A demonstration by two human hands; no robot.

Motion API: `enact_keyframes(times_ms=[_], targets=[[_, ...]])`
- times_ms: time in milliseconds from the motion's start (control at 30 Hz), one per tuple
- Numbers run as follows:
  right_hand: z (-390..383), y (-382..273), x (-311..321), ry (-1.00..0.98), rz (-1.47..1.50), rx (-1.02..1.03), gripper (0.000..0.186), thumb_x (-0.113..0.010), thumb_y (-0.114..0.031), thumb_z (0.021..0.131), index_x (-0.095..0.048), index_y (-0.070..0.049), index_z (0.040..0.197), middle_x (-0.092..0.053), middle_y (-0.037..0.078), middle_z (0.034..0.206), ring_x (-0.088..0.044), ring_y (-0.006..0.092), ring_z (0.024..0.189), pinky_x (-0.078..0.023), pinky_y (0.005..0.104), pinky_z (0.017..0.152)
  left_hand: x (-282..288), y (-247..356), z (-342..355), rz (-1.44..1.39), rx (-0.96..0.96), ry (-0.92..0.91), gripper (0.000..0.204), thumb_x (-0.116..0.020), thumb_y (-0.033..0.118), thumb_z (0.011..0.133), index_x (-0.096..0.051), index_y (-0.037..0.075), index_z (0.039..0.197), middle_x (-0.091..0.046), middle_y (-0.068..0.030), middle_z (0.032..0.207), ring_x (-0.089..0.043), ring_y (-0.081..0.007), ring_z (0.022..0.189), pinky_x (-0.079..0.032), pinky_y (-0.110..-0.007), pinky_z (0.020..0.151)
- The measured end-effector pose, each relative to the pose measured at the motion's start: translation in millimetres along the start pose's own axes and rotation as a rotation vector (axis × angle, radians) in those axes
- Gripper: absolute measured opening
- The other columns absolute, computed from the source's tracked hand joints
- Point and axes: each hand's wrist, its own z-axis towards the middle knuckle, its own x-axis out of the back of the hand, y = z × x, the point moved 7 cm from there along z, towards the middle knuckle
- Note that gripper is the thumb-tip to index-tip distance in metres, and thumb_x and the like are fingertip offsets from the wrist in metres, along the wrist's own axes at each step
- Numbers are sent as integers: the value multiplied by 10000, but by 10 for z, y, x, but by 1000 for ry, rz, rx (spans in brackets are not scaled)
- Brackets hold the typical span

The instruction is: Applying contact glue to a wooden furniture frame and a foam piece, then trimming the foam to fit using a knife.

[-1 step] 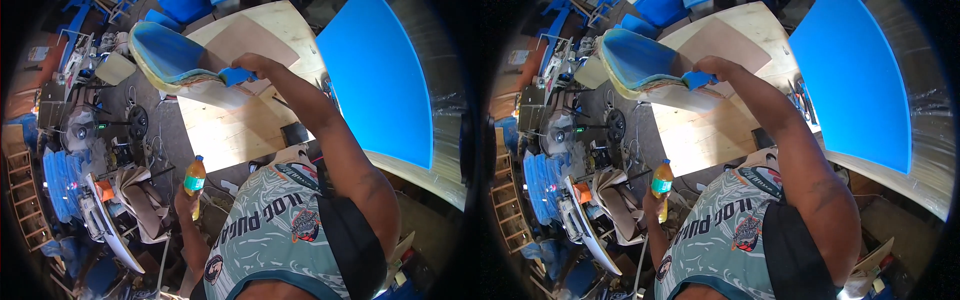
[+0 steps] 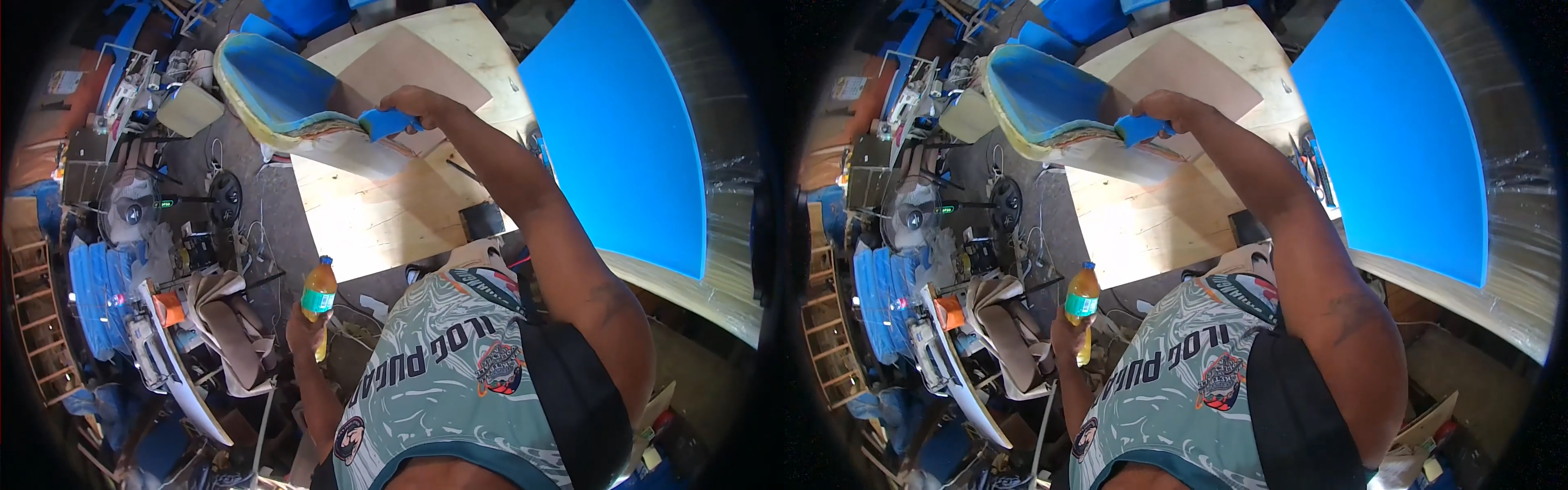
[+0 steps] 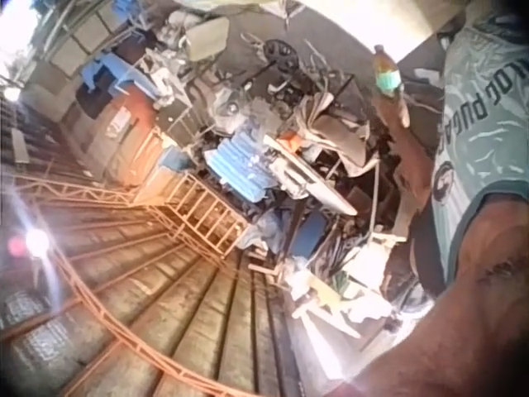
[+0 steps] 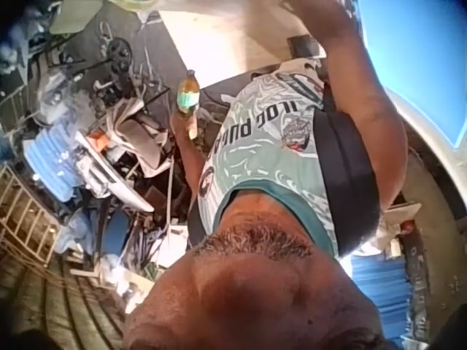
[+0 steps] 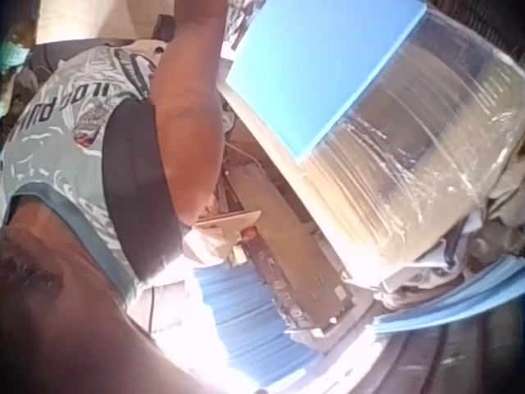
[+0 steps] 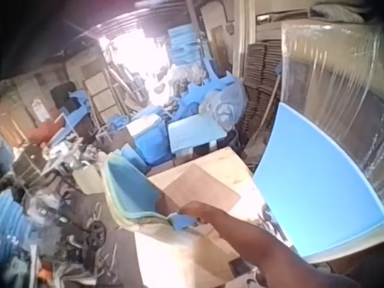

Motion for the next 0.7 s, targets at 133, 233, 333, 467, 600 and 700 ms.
enact_keyframes(times_ms=[133, 233, 333, 467, 600, 700], targets=[[-254, -399, -148, -44, 7, 74, 356, -611, -283, 922, -609, 5, 1133, -687, 157, 964, -696, 228, 718, -404, 267, 423, -188, -256, -163, -179, 109, -8, 682, -846, 512, 677, -564, 90, 1133, -701, -204, 981, -663, -445, 948, -520, -507, 769], [-480, -784, -308, -87, -120, 201, 347, -608, -296, 922, -628, -4, 1108, -698, 143, 957, -692, 199, 710, -418, 287, 430, -221, -309, -179, -148, 118, 20, 673, -851, 489, 679, -564, 97, 1143, -703, -199, 1004, -666, -438, 957, -519, -505, 786], [-745, -1078, -598, 22, -330, 296, 364, -606, -306, 914, -670, 1, 1097, -713, 152, 949, -690, 202, 731, -506, 352, 546, -237, -281, -147, -171, 105, 21, 704, -858, 452, 679, -563, 99, 1212, -703, -198, 1027, -672, -426, 958, -521, -499, 805], [-1169, -1392, -1204, 205, -1109, 658, 332, -589, -259, 897, -704, -60, 1136, -711, 184, 1008, -692, 317, 875, -524, 404, 858, -281, -315, -90, -247, 104, 79, 628, -886, 386, 667, -594, 79, 1132, -707, -182, 1013, -673, -408, 961, -521, -482, 795], [-1512, -1756, -1298, 248, -1068, 976, 314, -583, -253, 911, -703, -97, 1156, -696, 171, 1116, -668, 320, 1017, -514, 401, 908, -303, -312, -38, -216, 112, 125, 658, -871, 412, 677, -579, 95, 1174, -705, -190, 1028, -670, -421, 971, -524, -502, 801], [-1294, -1861, -1386, 302, -1172, 1206, 305, -610, -204, 887, -699, -119, 1166, -673, 135, 1197, -651, 315, 1061, -512, 396, 931, -388, -400, 38, -239, 71, 133, 692, -861, 448, 677, -565, 105, 1200, -703, -197, 1043, -665, -435, 984, -522, -518, 811]])
